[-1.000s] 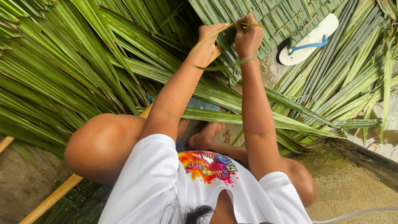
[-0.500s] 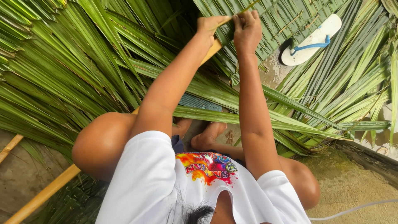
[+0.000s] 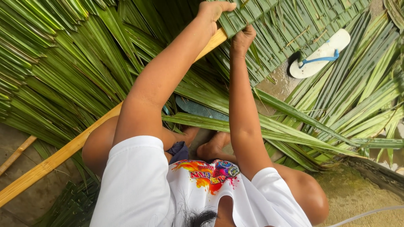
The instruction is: The person prepares palm fronds by folding individual leaves over a long wooden slat and securing them with a thin strip of material to create a thatch panel.
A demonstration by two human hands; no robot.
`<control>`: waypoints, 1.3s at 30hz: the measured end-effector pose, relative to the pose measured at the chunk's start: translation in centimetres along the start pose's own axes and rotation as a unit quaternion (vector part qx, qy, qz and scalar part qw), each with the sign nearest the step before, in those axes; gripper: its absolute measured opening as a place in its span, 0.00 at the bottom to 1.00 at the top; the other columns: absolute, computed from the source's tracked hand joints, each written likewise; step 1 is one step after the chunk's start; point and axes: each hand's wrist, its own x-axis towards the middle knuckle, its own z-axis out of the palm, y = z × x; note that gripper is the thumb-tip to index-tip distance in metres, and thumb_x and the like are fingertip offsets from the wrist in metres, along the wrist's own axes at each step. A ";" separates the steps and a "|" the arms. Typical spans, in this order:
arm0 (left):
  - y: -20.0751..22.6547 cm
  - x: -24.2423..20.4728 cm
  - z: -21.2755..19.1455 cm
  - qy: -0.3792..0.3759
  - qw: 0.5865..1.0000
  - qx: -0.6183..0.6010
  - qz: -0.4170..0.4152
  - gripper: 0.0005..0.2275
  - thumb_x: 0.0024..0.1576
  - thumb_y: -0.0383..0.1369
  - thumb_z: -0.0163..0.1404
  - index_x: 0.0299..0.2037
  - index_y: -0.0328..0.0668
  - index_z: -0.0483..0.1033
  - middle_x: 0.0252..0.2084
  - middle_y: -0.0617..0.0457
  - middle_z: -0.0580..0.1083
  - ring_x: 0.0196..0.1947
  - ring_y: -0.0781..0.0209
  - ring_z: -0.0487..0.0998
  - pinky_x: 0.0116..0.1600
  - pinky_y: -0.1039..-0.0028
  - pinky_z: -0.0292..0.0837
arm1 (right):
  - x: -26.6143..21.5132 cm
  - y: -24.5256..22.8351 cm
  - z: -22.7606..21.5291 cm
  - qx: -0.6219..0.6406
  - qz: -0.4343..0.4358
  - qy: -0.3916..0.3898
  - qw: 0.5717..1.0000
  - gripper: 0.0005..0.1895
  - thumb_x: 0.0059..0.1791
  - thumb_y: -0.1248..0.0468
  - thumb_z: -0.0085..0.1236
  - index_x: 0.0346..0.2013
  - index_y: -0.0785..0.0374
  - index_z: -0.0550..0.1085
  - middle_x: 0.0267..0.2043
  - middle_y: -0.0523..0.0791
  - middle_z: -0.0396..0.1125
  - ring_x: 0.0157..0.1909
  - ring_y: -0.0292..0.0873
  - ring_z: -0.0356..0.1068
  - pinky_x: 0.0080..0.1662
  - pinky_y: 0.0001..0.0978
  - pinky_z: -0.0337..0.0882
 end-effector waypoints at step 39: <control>-3.3 1.3 -1.9 0.101 0.979 0.171 0.048 0.36 0.30 0.39 0.72 0.47 0.21 0.76 0.52 0.40 0.79 0.55 0.51 0.78 0.50 0.64 0.80 | 1.9 -0.4 -1.8 -0.121 0.368 0.104 0.916 0.10 0.51 0.65 0.39 0.26 0.53 0.54 0.26 0.39 0.49 0.23 0.33 0.40 0.26 0.22 0.48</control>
